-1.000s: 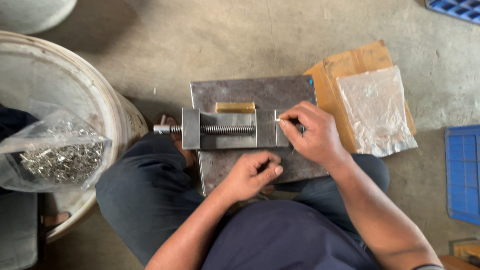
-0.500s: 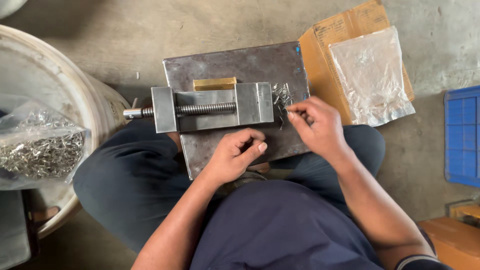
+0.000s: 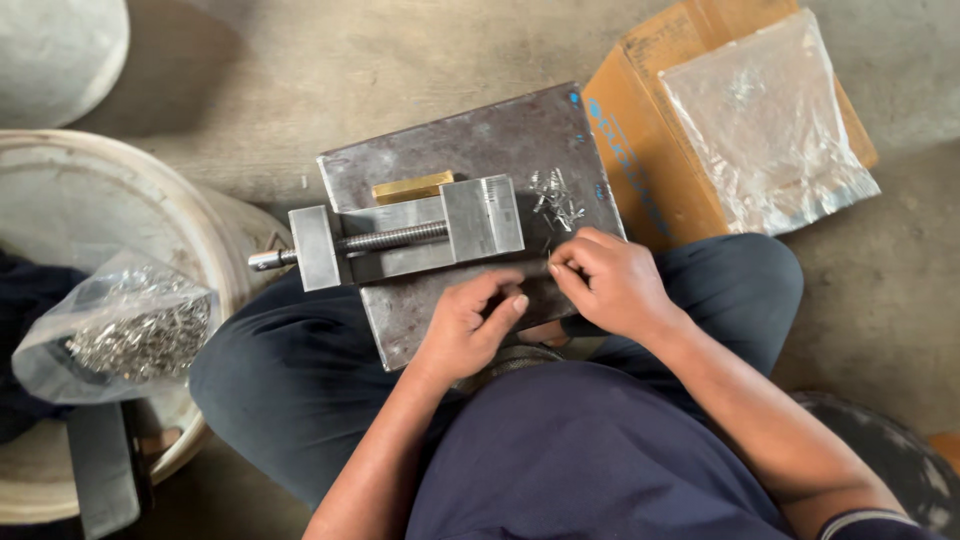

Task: The person sits on the floor and uses a manual screw press to assemble small metal fasteners. They pick up individual pins and washers, place them into the press, and tighten the screw mechanism to join the parts. The finished fasteners are collected in a pile on the metal plate.

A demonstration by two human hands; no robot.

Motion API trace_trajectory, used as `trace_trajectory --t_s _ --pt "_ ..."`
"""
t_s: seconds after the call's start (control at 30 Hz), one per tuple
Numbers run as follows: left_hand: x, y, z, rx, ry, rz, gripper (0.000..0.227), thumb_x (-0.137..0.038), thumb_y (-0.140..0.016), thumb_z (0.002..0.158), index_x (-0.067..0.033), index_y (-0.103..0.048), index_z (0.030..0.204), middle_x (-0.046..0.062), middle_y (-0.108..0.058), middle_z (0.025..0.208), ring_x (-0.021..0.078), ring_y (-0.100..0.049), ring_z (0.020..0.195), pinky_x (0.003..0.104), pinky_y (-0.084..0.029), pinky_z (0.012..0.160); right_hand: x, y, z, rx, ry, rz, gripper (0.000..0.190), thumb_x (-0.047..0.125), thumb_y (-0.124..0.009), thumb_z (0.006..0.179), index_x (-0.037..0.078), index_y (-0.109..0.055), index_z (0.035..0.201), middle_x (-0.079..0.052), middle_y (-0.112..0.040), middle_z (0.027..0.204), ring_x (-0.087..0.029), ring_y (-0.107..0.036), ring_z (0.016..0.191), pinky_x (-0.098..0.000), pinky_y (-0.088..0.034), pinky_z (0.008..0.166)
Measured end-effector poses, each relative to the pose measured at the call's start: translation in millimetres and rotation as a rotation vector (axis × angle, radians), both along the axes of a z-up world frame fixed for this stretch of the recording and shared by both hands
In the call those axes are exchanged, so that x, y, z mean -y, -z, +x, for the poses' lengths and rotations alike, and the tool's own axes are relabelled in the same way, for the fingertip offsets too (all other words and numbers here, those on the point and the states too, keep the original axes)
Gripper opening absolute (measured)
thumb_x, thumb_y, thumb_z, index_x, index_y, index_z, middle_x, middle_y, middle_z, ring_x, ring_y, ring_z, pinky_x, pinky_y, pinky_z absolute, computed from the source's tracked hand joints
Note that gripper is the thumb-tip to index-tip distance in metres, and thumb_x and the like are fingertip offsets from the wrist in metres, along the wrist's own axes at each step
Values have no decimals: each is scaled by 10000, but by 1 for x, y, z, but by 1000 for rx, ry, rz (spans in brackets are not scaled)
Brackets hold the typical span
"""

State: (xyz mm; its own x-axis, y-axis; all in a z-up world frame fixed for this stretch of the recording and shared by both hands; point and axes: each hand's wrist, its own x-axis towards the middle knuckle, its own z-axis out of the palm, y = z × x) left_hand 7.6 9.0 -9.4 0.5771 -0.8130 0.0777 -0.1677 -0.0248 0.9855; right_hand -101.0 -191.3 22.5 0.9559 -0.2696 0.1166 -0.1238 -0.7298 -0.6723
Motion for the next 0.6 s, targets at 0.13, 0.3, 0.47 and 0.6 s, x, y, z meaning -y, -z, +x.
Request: trace_trajectory --t_s 0.13,0.3,0.47,0.6 --pt "-1 -10 -3 164 10 -1 308 -184 -657 995 -12 -627 1249 160 -717 965 322 -704 865 384 -545 743 -6 16 -13 -174 31 958 71 118 -667 988 50 -668 970 41 -583 803 -28 -503 710 -217 -421 620" --pt "0 -13 0 199 69 69 177 -201 -636 1023 -35 -660 965 142 -673 828 340 -663 776 404 -509 697 -17 29 -16 -203 31 1193 74 91 -650 1010 17 -644 1012 31 -578 790 -41 -503 679 -215 -438 606" --pt "-7 -10 7 13 166 17 232 -205 -609 1028 -28 -637 881 101 -664 777 249 -667 709 358 -525 662 -21 11 -5 18 -148 631 110 75 -688 943 21 -654 1032 1 -635 923 -107 -625 824 -255 -524 726" --pt "-11 -5 8 -115 184 -12 238 -211 -609 1048 -29 -651 900 65 -633 729 156 -604 645 321 -507 633 -23 -12 8 109 -200 305 83 79 -736 913 33 -680 953 -51 -690 897 -169 -675 790 -282 -536 714"
